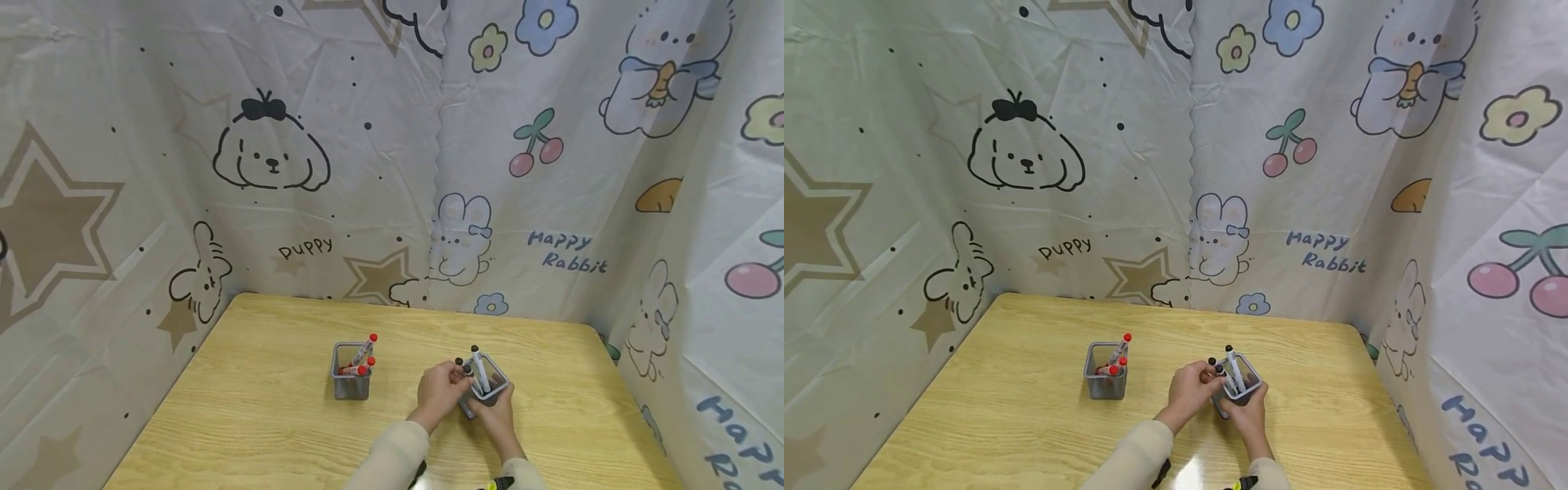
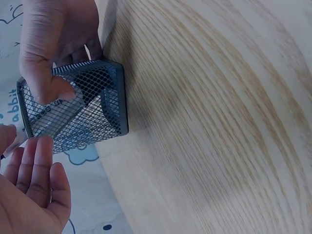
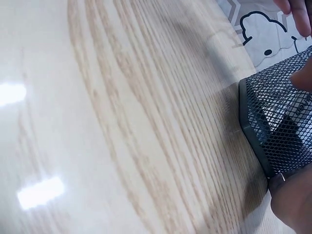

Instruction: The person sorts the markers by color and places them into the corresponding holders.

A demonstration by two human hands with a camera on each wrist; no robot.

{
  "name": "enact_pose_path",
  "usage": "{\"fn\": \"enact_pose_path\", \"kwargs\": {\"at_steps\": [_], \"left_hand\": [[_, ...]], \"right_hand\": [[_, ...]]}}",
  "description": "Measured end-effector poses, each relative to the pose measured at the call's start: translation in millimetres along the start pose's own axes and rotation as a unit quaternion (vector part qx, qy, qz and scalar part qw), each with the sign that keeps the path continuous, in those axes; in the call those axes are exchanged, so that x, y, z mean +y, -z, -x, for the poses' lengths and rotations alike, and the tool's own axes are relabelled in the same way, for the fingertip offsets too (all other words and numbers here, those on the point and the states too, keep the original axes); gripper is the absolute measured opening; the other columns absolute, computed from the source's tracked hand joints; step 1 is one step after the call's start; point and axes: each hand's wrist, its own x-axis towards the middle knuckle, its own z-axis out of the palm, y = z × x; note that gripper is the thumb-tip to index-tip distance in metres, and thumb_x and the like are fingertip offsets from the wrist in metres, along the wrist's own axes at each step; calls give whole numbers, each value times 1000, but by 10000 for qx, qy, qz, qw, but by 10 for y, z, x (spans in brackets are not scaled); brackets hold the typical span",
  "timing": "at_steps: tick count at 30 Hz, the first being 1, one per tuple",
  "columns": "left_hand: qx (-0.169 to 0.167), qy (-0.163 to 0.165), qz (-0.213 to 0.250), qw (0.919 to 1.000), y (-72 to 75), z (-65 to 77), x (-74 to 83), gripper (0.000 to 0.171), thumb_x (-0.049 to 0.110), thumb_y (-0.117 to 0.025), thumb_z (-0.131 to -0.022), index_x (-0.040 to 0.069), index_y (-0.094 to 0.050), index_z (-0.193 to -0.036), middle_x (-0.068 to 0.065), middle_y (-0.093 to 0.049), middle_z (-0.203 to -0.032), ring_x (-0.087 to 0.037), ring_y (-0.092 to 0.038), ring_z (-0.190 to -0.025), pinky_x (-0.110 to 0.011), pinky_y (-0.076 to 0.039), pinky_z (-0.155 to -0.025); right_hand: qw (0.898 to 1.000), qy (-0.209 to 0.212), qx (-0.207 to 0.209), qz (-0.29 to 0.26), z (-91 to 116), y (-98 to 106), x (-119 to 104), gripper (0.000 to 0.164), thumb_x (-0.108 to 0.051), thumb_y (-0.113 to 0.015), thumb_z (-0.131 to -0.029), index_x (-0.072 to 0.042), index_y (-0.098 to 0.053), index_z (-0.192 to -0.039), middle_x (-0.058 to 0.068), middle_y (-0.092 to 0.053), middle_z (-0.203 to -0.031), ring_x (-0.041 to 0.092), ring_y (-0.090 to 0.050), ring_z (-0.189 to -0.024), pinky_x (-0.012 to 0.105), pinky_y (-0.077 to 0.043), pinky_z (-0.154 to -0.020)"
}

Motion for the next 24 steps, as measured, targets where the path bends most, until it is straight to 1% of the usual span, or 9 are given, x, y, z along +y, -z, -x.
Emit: {"fn": "enact_pose_path", "kwargs": {"at_steps": [3,6,10,12,15,16,20,22,24], "left_hand": [[41,-69,34,10000,-1,-9,-21,16,25,-76,-76,13,-67,-78,12,-59,-63,0,-51,-56,-21,-40,-51],[3,-100,48,9999,13,-10,-30,16,26,-75,-77,13,-68,-81,13,-60,-65,1,-51,-56,-21,-40,-51],[-104,-141,55,9998,71,17,-50,14,25,-74,-79,13,-68,-85,13,-60,-66,0,-51,-57,-21,-40,-50],[-163,-177,52,9997,112,40,-64,15,24,-73,-80,12,-69,-87,13,-60,-67,0,-52,-58,-21,-41,-51],[-275,-248,73,9993,188,79,-83,15,23,-71,-81,11,-68,-89,12,-60,-69,-1,-53,-61,-21,-42,-53],[-300,-292,85,9991,218,96,-87,15,23,-71,-81,11,-68,-90,12,-61,-70,-1,-54,-61,-22,-43,-54],[-425,-445,128,9980,325,147,-94,13,21,-69,-83,10,-68,-89,11,-61,-71,-1,-54,-62,-23,-44,-55],[-470,-516,29,9976,373,163,-89,12,22,-69,-83,11,-67,-89,11,-61,-71,-1,-54,-62,-23,-43,-55],[-500,-563,-106,9971,422,178,-80,12,23,-70,-83,12,-68,-89,12,-61,-71,0,-53,-61,-23,-43,-55]], "right_hand": [[9999,-82,-44,58,-13,7,-10,82,-2,-71,-69,1,-21,-133,30,-40,-133,39,-38,-123,47,-25,-103],[9998,-189,-70,94,-19,20,-19,83,-3,-72,-69,1,-21,-134,30,-38,-134,40,-36,-124,48,-24,-103],[9989,-330,-208,244,23,61,-44,86,-5,-73,-71,6,-18,-136,35,-34,-134,45,-31,-126,50,-21,-104],[9982,-427,-296,302,62,97,-71,89,-8,-73,-72,9,-15,-137,37,-29,-135,47,-28,-127,52,-19,-104],[9971,-550,-440,276,131,158,-125,93,-10,-73,-75,12,-9,-139,38,-25,-137,49,-24,-128,54,-17,-104],[9969,-577,-475,235,154,174,-144,94,-10,-73,-75,12,-8,-139,39,-24,-137,50,-24,-127,55,-17,-104],[9967,-672,-383,264,246,242,-211,91,-11,-72,-77,13,-10,-139,41,-28,-132,53,-29,-122,56,-26,-100],[9971,-663,-212,311,286,270,-246,86,-9,-71,-77,14,-15,-138,42,-31,-129,54,-34,-119,56,-31,-97],[9968,-692,56,387,329,302,-293,76,-7,-69,-78,14,-23,-135,40,-36,-125,52,-40,-115,53,-37,-93]]}}
